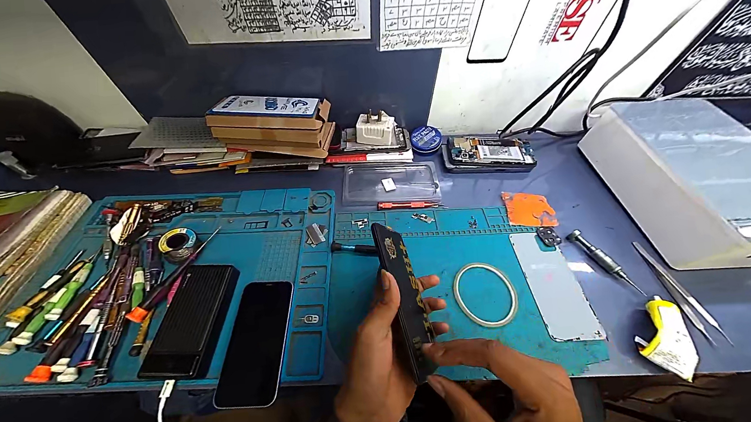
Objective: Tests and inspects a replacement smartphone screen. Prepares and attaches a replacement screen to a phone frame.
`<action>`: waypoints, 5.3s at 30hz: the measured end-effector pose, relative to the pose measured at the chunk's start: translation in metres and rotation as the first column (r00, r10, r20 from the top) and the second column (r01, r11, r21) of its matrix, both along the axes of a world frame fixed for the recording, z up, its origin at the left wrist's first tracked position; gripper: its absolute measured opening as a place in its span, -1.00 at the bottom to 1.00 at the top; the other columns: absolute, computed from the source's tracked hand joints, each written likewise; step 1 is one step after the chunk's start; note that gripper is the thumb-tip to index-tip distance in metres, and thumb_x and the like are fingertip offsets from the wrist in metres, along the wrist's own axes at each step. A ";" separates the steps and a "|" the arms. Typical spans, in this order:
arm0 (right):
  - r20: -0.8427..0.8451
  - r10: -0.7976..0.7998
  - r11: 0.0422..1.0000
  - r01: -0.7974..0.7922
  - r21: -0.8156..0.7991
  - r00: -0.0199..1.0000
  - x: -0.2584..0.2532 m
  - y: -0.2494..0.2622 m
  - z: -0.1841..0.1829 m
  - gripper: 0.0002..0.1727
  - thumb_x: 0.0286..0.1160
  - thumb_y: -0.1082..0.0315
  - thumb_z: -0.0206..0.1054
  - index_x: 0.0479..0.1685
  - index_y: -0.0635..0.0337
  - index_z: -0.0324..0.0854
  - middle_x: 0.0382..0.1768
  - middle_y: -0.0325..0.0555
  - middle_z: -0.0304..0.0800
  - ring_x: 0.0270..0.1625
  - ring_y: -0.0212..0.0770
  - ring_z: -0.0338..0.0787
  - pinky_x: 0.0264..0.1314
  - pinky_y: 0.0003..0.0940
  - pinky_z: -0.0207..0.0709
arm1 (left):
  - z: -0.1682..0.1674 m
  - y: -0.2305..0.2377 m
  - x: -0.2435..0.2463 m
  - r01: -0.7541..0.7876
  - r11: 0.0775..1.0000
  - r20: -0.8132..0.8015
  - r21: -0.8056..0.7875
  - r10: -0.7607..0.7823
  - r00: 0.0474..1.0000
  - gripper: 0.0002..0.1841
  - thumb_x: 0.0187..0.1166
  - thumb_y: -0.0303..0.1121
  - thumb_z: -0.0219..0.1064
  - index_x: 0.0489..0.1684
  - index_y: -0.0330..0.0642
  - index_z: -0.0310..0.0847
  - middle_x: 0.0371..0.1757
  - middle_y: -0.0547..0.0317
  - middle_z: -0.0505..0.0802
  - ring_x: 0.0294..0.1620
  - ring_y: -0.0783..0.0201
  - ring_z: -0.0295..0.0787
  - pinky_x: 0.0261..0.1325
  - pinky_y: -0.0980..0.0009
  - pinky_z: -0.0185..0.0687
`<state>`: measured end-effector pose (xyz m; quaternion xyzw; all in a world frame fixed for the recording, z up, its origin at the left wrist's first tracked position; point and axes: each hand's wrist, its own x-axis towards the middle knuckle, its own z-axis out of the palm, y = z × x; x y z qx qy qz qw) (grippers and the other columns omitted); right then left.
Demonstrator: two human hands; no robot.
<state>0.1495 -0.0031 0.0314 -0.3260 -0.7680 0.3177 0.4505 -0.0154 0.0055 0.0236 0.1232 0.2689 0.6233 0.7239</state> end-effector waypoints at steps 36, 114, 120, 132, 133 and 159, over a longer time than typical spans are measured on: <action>-0.013 -0.070 0.992 0.069 -0.103 0.997 -0.002 -0.004 -0.018 -0.74 0.38 0.52 0.35 0.02 0.23 0.50 0.22 0.00 0.87 0.16 -0.10 0.94 -0.02 -0.25 0.97 | -0.008 0.006 0.013 -0.135 0.980 -0.533 0.149 0.194 0.823 -0.19 0.68 -0.11 0.32 0.92 0.39 -0.07 0.37 -0.01 0.72 0.13 0.04 0.79 0.15 0.22 0.77; -0.161 -0.293 0.441 -0.017 -0.898 0.943 0.031 0.087 0.007 -0.49 0.86 0.01 0.07 0.12 0.26 0.78 -0.06 0.14 0.90 -0.13 -0.01 0.93 -0.07 -0.10 0.85 | -0.004 0.009 -0.043 0.240 0.954 -0.977 0.181 0.202 -0.065 -0.17 0.11 -0.07 0.73 0.53 0.24 0.47 0.47 0.36 0.60 0.38 0.31 0.67 0.28 0.13 0.79; -0.044 -0.189 0.548 0.068 -0.834 0.981 0.033 0.088 0.012 -0.67 0.79 0.29 0.21 0.40 0.08 0.65 -0.03 0.09 0.89 -0.18 -0.04 0.93 -0.21 -0.18 0.85 | -0.012 -0.010 -0.078 0.175 0.896 -0.869 0.409 0.323 0.375 -0.08 0.22 -0.19 0.70 0.67 0.01 0.24 0.57 0.14 0.63 0.55 0.04 0.60 0.50 0.15 0.69; 0.613 -0.153 0.901 0.364 -0.235 0.775 0.044 0.098 0.002 -0.54 0.62 0.20 0.15 0.47 -0.39 0.60 0.06 -0.58 0.93 -0.20 -0.32 0.89 -0.21 0.02 0.72 | -0.026 -0.028 -0.100 0.089 0.872 -0.765 0.481 0.368 0.529 -0.17 0.25 -0.29 0.71 0.62 -0.17 0.42 0.56 -0.07 0.68 0.55 -0.11 0.63 0.54 0.10 0.66; 0.656 -0.177 0.913 0.371 -0.169 0.734 0.046 0.099 0.001 -0.55 0.61 0.17 0.15 0.46 -0.39 0.60 0.09 -0.57 0.92 -0.14 -0.28 0.90 -0.18 0.10 0.69 | -0.027 -0.029 -0.099 0.063 0.877 -0.764 0.476 0.377 0.524 -0.19 0.22 -0.28 0.73 0.58 -0.13 0.47 0.51 0.00 0.73 0.50 -0.02 0.69 0.50 0.16 0.70; 0.077 -0.132 0.796 0.152 -0.585 0.988 -0.108 0.065 -0.023 -0.88 0.30 0.28 0.65 -0.39 -0.19 0.82 -0.47 -0.51 0.86 -0.44 -0.48 0.81 -0.39 -0.43 0.72 | -0.040 -0.040 -0.079 -0.089 0.883 -0.799 0.461 0.457 0.390 -0.18 0.19 -0.24 0.73 0.56 -0.23 0.49 0.45 0.03 0.79 0.44 0.07 0.76 0.47 0.26 0.72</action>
